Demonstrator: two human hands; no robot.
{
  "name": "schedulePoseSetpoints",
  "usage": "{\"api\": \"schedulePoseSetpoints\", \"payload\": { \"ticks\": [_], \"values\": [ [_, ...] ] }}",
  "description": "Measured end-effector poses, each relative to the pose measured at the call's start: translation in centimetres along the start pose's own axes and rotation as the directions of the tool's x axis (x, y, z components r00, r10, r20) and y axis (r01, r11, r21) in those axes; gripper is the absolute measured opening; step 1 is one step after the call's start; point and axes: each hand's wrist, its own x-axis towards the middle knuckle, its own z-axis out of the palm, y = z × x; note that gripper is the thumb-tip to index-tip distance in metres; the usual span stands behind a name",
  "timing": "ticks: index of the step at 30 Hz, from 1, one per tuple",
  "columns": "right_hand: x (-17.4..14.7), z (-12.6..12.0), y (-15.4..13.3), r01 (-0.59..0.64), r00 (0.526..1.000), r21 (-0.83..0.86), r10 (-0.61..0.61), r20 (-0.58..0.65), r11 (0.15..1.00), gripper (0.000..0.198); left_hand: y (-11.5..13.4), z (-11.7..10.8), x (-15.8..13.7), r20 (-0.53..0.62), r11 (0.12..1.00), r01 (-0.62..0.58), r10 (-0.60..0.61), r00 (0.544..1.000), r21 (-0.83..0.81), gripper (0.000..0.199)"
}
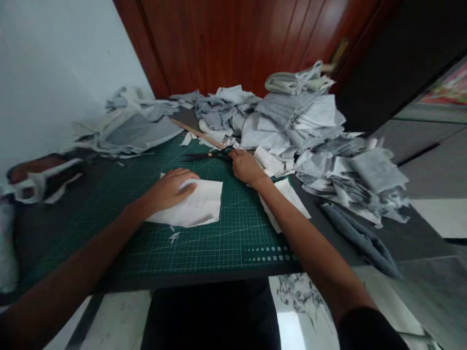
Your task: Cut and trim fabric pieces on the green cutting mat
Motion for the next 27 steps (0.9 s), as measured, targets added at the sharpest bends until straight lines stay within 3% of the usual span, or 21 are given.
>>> {"api": "schedulePoseSetpoints", "payload": {
  "ticks": [6,12,16,22,27],
  "values": [
    [3.1,-1.4,1.3,0.019,0.993,-0.041,-0.014,0.12,0.999,0.061,0.1,-0.2,-0.1,-0.04,0.999,0.042,-0.042,0.998,-0.015,0.029],
    [4.0,-3.6,1.0,0.082,0.967,-0.111,-0.053,0.249,0.99,0.044,-0.7,-1.3,-0.4,-0.057,0.999,0.019,-0.017,0.998,0.04,0.016],
    [3.9,-4.8,-0.5,0.154,0.952,-0.251,-0.076,0.295,0.956,0.043,-0.8,-1.7,-0.6,-0.045,0.999,0.012,-0.01,0.999,0.041,0.019],
    [2.9,-6.4,-2.0,0.042,0.989,-0.359,0.012,0.146,0.932,0.031,-0.2,-1.5,-0.6,0.027,0.998,0.059,-0.06,0.998,0.036,0.034],
    [-1.0,-7.5,1.1,-0.021,1.0,-0.211,0.019,-0.013,0.977,0.027,-0.2,-1.5,-0.6,0.023,0.996,0.063,-0.064,0.998,0.067,0.039]
  ]
}}
